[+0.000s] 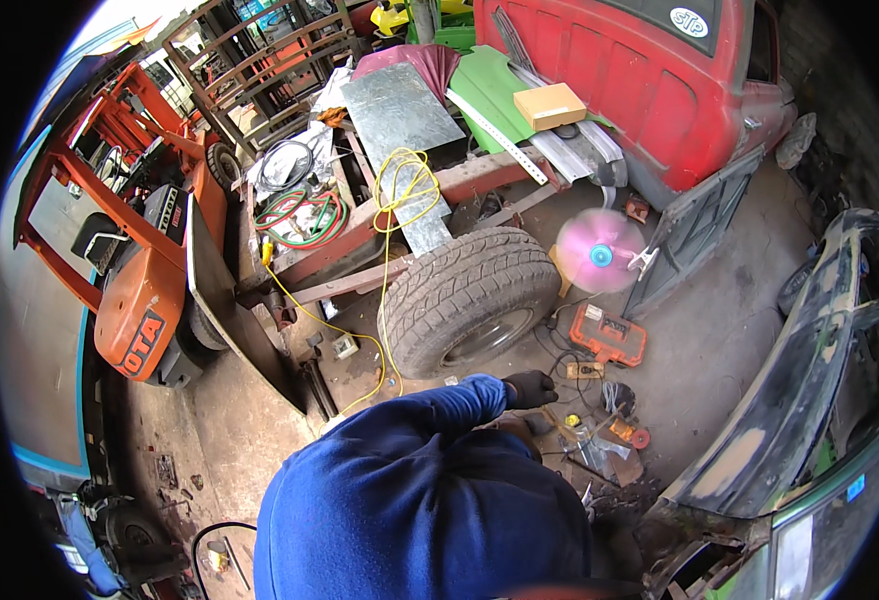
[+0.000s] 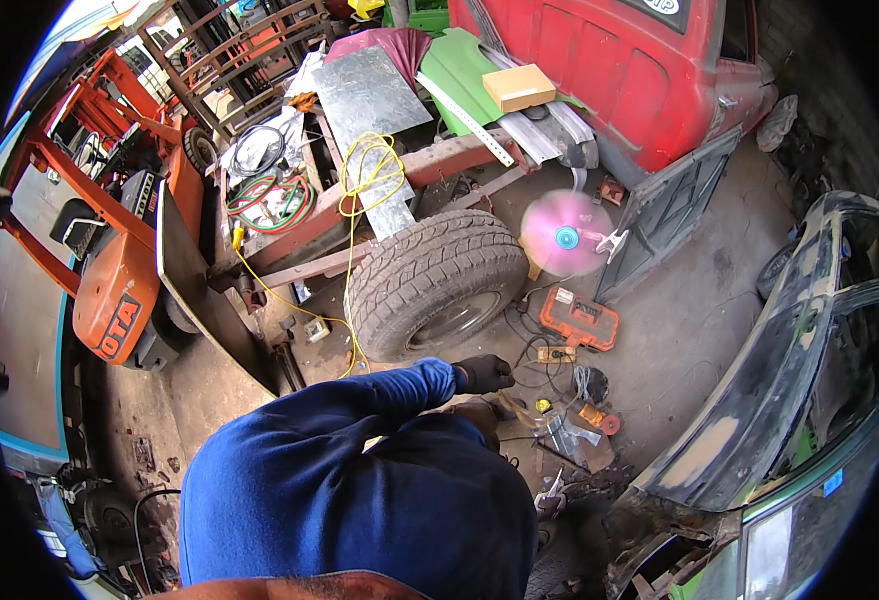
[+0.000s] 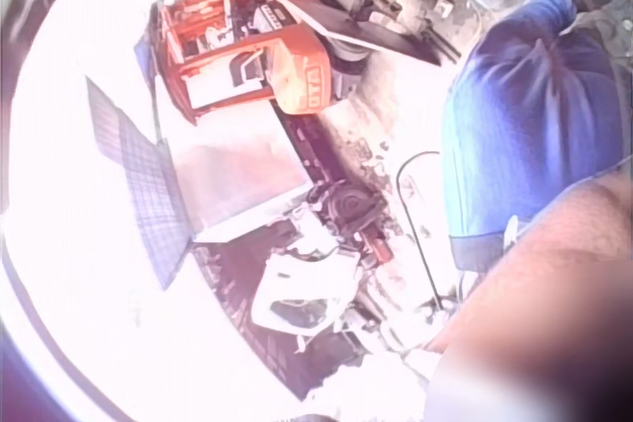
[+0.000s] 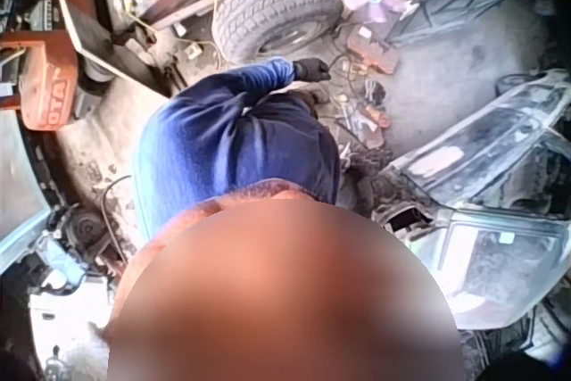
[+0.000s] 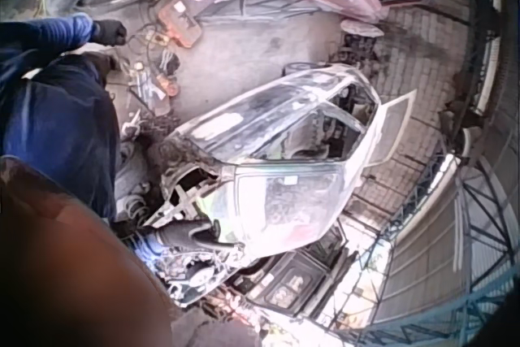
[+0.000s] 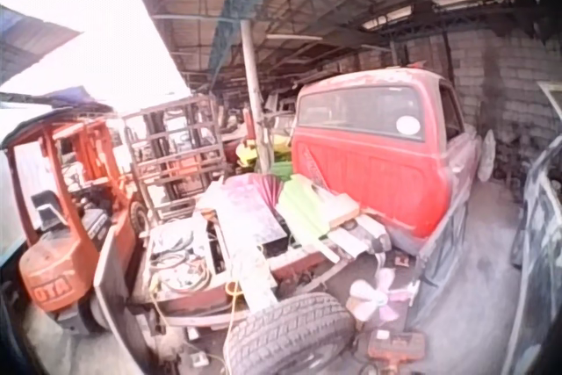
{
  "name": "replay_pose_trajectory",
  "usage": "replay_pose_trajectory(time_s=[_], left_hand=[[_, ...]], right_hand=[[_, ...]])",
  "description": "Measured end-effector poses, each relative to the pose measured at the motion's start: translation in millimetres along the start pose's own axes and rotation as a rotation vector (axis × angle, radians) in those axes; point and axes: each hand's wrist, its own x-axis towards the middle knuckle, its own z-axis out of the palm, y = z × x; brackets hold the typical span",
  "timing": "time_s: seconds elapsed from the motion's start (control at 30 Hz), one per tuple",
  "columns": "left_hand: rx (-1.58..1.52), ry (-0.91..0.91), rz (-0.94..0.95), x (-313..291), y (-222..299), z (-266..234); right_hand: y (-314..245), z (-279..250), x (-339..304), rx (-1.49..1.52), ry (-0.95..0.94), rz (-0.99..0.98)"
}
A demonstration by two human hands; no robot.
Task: The person uses an angle grinder to grind a section of the front frame of a green car. They switch grinding discs during the process and continue grinding the same area.
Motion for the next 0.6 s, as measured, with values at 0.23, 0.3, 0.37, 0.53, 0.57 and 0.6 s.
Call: replay_pose_trajectory(time_s=[0.23,0.3,0.37,0.53,0.57,0.6], left_hand=[[0.071,0.003,0.149,30,7,14],[0.047,-0.002,0.292,37,9,16],[0.088,-0.091,0.298,48,18,10],[0.133,-0.240,0.440,68,83,0],[0.165,-0.307,0.423,72,101,1],[0.206,-0.372,0.397,76,118,3]], right_hand=[[-59,47,-150,0.502,-0.735,1.108],[-76,41,-165,0.484,-0.687,0.643],[-93,44,-172,0.518,-0.802,0.713],[-137,48,-185,0.580,-0.771,0.735],[-143,47,-189,0.641,-0.837,0.908],[-149,47,-193,0.599,-0.888,0.930]])
